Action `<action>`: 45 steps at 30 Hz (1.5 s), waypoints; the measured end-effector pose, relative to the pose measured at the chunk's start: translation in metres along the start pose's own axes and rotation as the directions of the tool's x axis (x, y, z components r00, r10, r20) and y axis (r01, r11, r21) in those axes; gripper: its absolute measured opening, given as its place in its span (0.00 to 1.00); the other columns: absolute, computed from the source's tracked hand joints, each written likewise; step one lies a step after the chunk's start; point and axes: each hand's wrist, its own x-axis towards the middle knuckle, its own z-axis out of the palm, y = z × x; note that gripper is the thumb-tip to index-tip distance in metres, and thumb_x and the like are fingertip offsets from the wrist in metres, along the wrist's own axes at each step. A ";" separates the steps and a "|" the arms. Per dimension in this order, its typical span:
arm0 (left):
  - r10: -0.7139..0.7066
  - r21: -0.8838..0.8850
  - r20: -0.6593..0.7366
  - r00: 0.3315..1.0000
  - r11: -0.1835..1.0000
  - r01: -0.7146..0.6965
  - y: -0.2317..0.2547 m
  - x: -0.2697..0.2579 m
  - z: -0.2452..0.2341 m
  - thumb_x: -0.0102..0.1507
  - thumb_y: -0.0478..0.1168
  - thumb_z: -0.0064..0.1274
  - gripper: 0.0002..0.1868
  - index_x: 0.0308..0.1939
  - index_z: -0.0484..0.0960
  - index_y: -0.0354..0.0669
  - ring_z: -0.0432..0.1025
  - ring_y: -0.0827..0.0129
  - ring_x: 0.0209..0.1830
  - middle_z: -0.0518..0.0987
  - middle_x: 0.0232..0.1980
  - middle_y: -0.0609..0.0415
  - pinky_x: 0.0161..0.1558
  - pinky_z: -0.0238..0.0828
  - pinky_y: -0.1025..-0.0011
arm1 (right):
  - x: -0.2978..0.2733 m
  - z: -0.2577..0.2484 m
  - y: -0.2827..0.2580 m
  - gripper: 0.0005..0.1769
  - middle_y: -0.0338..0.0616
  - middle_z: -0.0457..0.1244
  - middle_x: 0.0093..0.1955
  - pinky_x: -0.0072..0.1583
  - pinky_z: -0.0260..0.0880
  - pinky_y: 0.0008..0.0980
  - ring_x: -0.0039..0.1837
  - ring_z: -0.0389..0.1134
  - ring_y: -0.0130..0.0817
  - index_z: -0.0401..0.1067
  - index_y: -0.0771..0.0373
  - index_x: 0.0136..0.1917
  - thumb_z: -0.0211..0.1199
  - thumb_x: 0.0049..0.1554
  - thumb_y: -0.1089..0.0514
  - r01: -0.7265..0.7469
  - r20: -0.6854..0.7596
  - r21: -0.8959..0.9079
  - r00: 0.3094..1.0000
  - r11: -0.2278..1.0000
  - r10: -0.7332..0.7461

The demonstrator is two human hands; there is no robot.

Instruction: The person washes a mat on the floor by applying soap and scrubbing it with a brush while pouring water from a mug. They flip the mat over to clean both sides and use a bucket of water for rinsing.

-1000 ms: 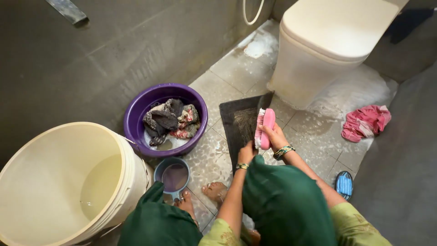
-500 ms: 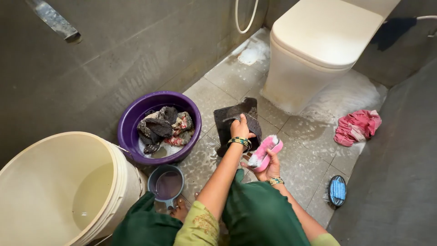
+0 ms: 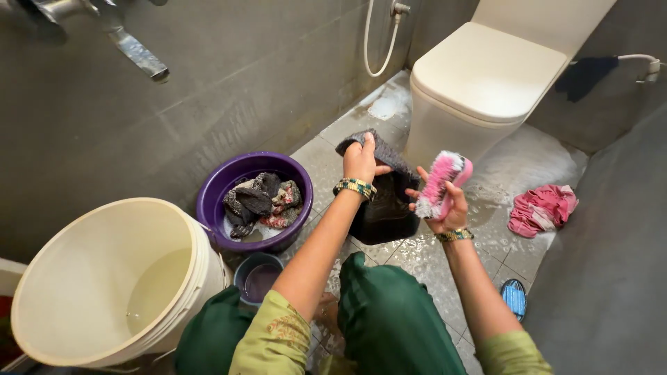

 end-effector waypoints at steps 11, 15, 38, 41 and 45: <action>-0.060 -0.210 0.050 0.997 0.975 0.069 0.057 -0.048 -0.019 0.70 0.49 0.41 0.22 0.40 0.75 0.27 0.81 0.53 0.34 0.81 0.41 0.40 0.34 0.86 0.55 | 0.013 0.015 -0.044 0.20 0.47 0.67 0.45 0.52 0.78 0.44 0.46 0.72 0.41 0.70 0.68 0.58 0.64 0.58 0.52 0.053 0.148 -0.573 0.988 0.818 0.040; -0.038 -0.032 -0.042 0.998 0.999 0.037 0.047 -0.009 -0.044 0.69 0.49 0.44 0.21 0.37 0.76 0.30 0.81 0.53 0.34 0.82 0.37 0.42 0.32 0.78 0.61 | 0.046 0.078 -0.091 0.23 0.42 0.68 0.52 0.53 0.72 0.34 0.51 0.70 0.31 0.71 0.65 0.63 0.65 0.56 0.55 0.263 0.253 -0.834 0.964 0.486 -0.088; 0.124 0.317 -0.445 0.887 0.948 0.027 -0.185 0.017 -0.109 0.66 0.70 0.42 0.39 0.22 0.68 0.34 0.62 0.59 0.27 0.66 0.24 0.45 0.35 0.63 0.58 | 0.080 -0.035 0.011 0.35 0.52 0.68 0.42 0.46 0.74 0.40 0.42 0.73 0.45 0.69 0.65 0.66 0.71 0.48 0.50 0.460 0.512 -0.859 0.787 -0.225 -0.344; -0.089 0.398 -0.478 0.874 0.865 0.306 -0.308 -0.043 -0.148 0.63 0.76 0.38 0.44 0.22 0.68 0.32 0.65 0.56 0.28 0.68 0.25 0.43 0.37 0.62 0.55 | 0.013 -0.132 0.099 0.36 0.51 0.70 0.39 0.43 0.76 0.40 0.39 0.74 0.45 0.69 0.59 0.63 0.72 0.43 0.47 0.133 0.143 -0.989 0.973 -0.066 -0.183; -0.284 0.515 -0.552 0.784 0.623 0.588 -0.403 -0.127 -0.181 0.64 0.76 0.33 0.44 0.37 0.80 0.34 0.74 0.39 0.46 0.80 0.43 0.32 0.50 0.68 0.51 | -0.071 -0.204 0.168 0.47 0.63 0.68 0.39 0.42 0.73 0.48 0.41 0.72 0.59 0.64 0.66 0.62 0.77 0.34 0.46 0.021 0.016 -0.995 0.999 -0.100 0.047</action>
